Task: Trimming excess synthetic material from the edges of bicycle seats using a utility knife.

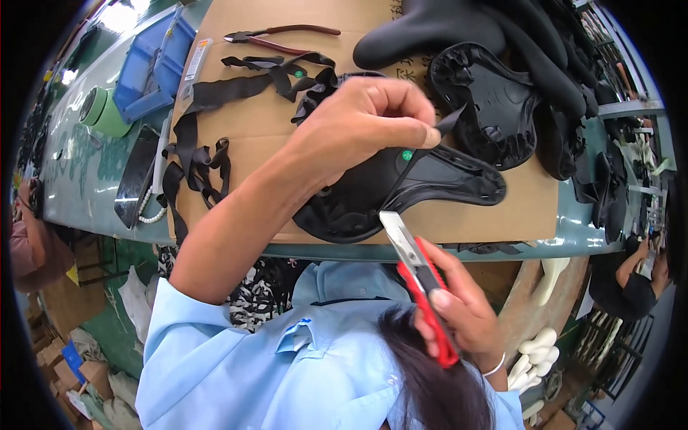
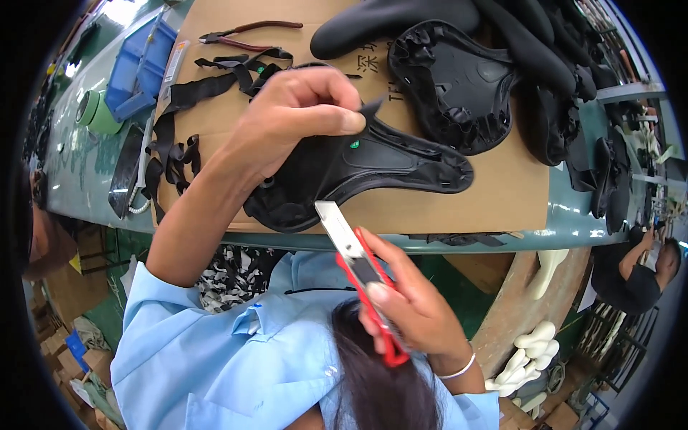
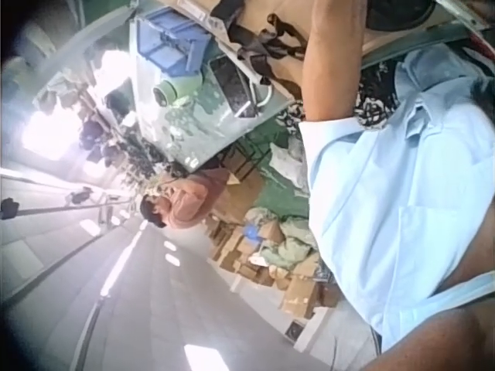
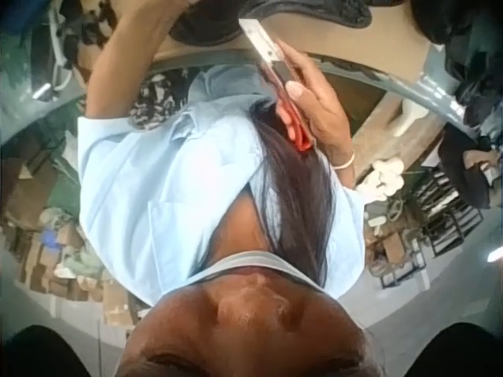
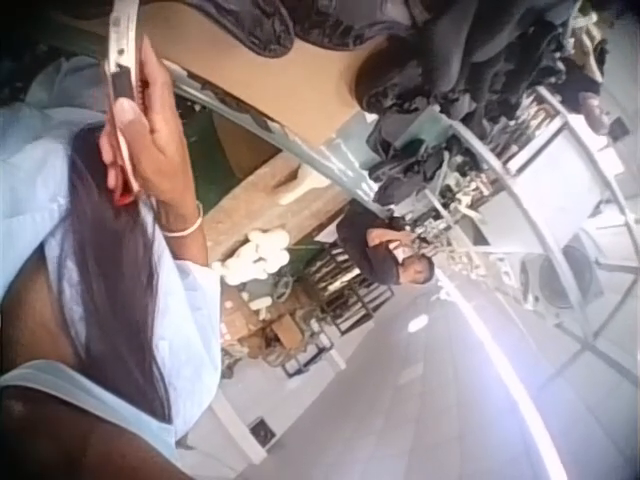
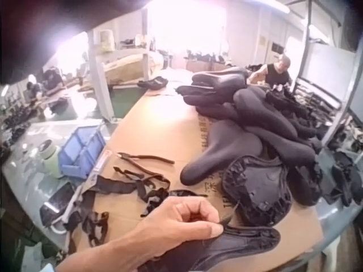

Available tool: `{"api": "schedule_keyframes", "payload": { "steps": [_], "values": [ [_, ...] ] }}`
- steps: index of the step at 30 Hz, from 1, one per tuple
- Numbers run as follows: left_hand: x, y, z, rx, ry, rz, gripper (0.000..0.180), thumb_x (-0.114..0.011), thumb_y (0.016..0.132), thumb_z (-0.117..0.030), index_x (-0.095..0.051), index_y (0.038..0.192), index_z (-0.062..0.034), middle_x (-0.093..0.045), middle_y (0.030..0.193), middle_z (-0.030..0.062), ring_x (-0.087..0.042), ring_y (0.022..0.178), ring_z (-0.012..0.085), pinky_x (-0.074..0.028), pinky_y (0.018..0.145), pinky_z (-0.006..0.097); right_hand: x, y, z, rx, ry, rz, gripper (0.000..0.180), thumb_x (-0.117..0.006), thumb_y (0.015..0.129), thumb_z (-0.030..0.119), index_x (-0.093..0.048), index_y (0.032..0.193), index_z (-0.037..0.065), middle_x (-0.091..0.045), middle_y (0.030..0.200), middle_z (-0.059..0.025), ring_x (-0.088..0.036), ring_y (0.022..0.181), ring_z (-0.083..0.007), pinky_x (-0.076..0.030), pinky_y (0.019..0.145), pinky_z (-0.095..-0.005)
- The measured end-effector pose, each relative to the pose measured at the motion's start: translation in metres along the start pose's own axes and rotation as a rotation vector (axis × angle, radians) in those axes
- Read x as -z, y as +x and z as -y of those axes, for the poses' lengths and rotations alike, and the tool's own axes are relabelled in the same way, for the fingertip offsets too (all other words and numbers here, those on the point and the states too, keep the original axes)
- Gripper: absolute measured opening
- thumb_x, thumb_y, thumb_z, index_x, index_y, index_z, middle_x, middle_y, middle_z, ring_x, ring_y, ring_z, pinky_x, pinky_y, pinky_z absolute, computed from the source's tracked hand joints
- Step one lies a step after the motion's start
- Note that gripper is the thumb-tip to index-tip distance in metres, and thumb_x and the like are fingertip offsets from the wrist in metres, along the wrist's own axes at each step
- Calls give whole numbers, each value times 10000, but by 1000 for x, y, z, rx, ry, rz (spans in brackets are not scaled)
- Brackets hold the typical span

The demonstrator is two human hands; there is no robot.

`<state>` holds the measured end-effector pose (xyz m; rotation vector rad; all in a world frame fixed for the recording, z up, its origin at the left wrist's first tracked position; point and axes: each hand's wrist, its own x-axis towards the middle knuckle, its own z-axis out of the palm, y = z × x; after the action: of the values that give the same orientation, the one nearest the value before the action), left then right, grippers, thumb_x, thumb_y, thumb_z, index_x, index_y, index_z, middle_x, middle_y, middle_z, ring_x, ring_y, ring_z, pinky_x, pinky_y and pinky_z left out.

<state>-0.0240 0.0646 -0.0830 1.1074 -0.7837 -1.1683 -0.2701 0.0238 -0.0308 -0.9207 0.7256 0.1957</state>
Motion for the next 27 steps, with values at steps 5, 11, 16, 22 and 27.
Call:
{"api": "schedule_keyframes", "payload": {
  "steps": [5,11,16,22,27],
  "values": [
    [18,7,-12,-834,1231,-289,106,-692,757,-105,-607,791,-51,-610,1125,57,-589,1015,222,-445,827,291,28,25,-31,587,-176,-179,484,-564,934,177,-352,1325,-13,-587,1014,-121,-619,734,-142,-493,586,-244],
    [16,-36,1,-414,1263,-522,113,-687,721,-149,-630,801,-95,-574,1109,64,-497,1131,266,-355,844,434,-5,88,-4,667,-309,-326,433,-619,915,185,-412,1258,24,-548,1039,-69,-533,791,-99,-464,724,-241],
    [-34,-84,4,-489,1293,-740,119,-656,715,-17,-563,787,-37,-558,1142,113,-525,1082,286,-376,844,421,13,132,39,889,-604,-218,370,-691,800,137,-534,1114,18,-532,904,-10,-481,773,-43,-415,701,-192],
    [-52,-58,15,-74,954,-662,181,-645,854,-148,-559,899,5,-580,728,89,-532,562,188,-434,543,338,21,145,61,610,-474,-80,356,-688,839,196,-549,1113,17,-517,722,22,-485,600,-38,-397,540,-202],
    [-40,-63,28,-245,1024,-584,194,-677,816,-172,-613,807,11,-525,712,88,-459,677,240,-384,615,354,28,76,47,679,-901,-320,369,-524,936,121,-500,1288,16,-657,1005,-83,-574,702,-83,-458,578,-216]
  ]
}}
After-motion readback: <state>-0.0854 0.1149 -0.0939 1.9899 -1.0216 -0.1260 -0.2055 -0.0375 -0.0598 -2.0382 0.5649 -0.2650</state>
